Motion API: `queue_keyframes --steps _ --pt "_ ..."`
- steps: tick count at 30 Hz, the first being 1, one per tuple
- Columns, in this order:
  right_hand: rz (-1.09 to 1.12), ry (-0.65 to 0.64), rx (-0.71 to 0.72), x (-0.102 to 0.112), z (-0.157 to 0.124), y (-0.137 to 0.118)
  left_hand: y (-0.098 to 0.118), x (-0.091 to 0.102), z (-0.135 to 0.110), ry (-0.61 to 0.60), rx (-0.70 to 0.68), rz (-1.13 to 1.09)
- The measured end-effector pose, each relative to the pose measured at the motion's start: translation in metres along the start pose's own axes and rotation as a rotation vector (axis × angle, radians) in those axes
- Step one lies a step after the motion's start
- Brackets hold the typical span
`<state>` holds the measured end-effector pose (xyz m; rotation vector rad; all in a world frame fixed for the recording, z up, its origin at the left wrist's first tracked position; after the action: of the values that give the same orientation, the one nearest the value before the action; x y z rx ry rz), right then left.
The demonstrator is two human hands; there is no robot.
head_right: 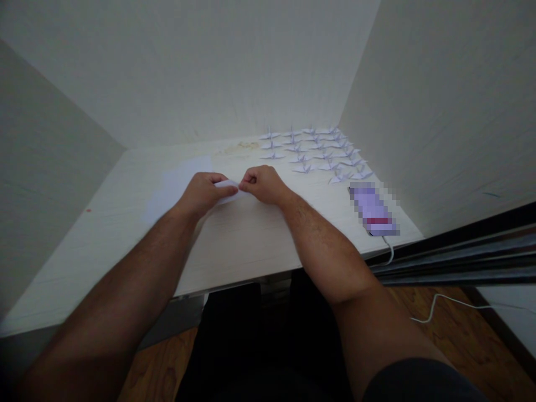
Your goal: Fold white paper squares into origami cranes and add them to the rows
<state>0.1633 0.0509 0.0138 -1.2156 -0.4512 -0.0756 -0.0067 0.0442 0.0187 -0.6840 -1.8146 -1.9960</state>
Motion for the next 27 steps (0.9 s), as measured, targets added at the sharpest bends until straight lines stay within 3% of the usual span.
queue_keyframes --steps 14,23,27 --pt "0.013 -0.197 -0.142 0.000 -0.004 0.002 0.000 0.006 0.000 -0.042 0.040 0.113" --pt "0.035 -0.061 0.013 -0.006 -0.001 -0.001 0.003 -0.008 -0.001 -0.210 -0.068 0.294" --pt "0.052 -0.031 0.009 -0.006 0.000 -0.001 0.003 -0.007 0.001 -0.124 -0.094 0.179"
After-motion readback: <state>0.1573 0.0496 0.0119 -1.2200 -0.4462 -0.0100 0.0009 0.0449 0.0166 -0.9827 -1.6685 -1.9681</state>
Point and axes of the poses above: each hand's wrist, its own z-axis towards the middle knuckle, its own x-axis out of the back of the hand, y = z × x, the point moved 5 cm from there along z, towards the middle knuckle, and after that the axes turned 7 degrees about z, right-handed, at the moved point
